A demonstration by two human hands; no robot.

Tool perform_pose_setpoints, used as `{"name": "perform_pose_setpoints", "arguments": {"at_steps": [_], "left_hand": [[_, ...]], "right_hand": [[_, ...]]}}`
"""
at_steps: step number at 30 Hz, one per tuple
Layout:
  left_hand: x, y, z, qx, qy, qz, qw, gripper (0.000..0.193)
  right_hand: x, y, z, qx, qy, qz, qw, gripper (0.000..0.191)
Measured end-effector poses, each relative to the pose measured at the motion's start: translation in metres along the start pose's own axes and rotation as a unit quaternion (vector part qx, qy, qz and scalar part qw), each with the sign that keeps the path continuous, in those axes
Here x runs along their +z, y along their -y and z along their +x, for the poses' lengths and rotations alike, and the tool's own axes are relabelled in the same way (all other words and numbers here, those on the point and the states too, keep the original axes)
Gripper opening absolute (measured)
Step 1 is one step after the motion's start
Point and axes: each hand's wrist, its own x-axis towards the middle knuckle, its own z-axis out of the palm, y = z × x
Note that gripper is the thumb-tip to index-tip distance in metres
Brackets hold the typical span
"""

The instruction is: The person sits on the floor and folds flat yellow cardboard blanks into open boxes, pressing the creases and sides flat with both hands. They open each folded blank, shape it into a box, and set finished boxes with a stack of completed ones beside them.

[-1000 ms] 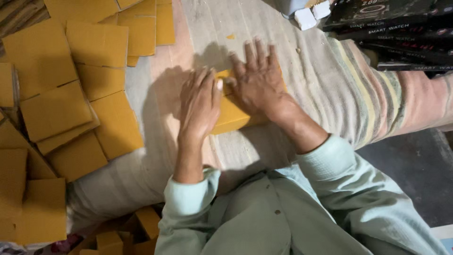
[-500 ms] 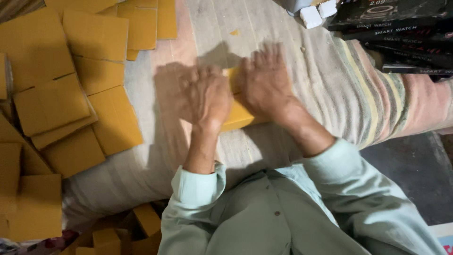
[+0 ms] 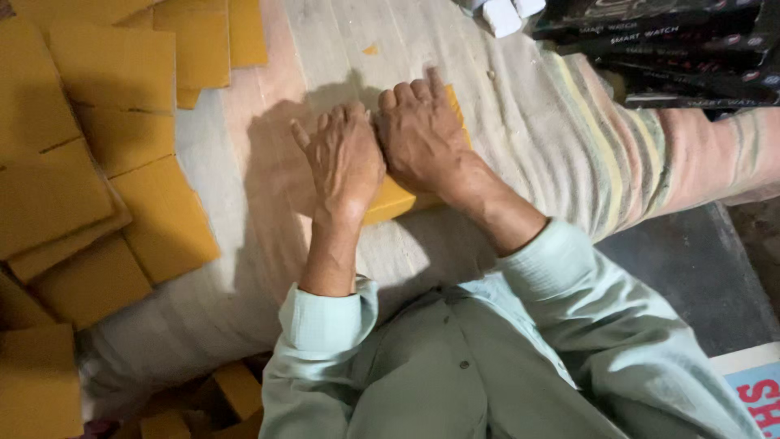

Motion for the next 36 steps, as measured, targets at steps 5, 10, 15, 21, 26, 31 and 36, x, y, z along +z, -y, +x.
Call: {"name": "perform_pose_setpoints", "arguments": {"at_steps": [5,10,15,21,26,31,36], "left_hand": [[-0.012,0.017,-0.008,-0.014,0.059,0.019,0.998,0.030],[-0.021,0.028,-0.009,-0.058,0.082,0.022,0.995,0.031],[-0.008,0.001,-0.002,-0.036,0.095,0.001,0.995,0.027],[-0.028,0.022,-0.011,-0.063,0.082,-0.020,0.994,0.029],[-0.035,0.012,-0.042,0.014,0.011,-0.025,1.000,0.043],[-0.039,0.007,-0.070,0.101,0.031,-0.074,0.992,0.054],[-0.069,0.029,-0.087,0.086,0.065,-0.138,0.985,0.079]], "right_hand": [[0.001,-0.025,-0.007,0.062,0.028,-0.036,0.997,0.042],[-0.005,-0.034,-0.018,0.095,0.008,-0.074,0.993,0.040],[0.003,-0.001,-0.002,0.029,-0.012,0.062,0.998,0.036],[-0.002,-0.035,-0.016,0.127,0.051,0.016,0.990,0.039],[-0.003,-0.014,-0.037,0.077,-0.057,0.003,0.995,0.054],[-0.009,0.010,-0.060,-0.022,-0.006,0.093,0.995,0.075],[-0.027,-0.011,-0.082,0.014,-0.013,0.089,0.996,0.099]]}}
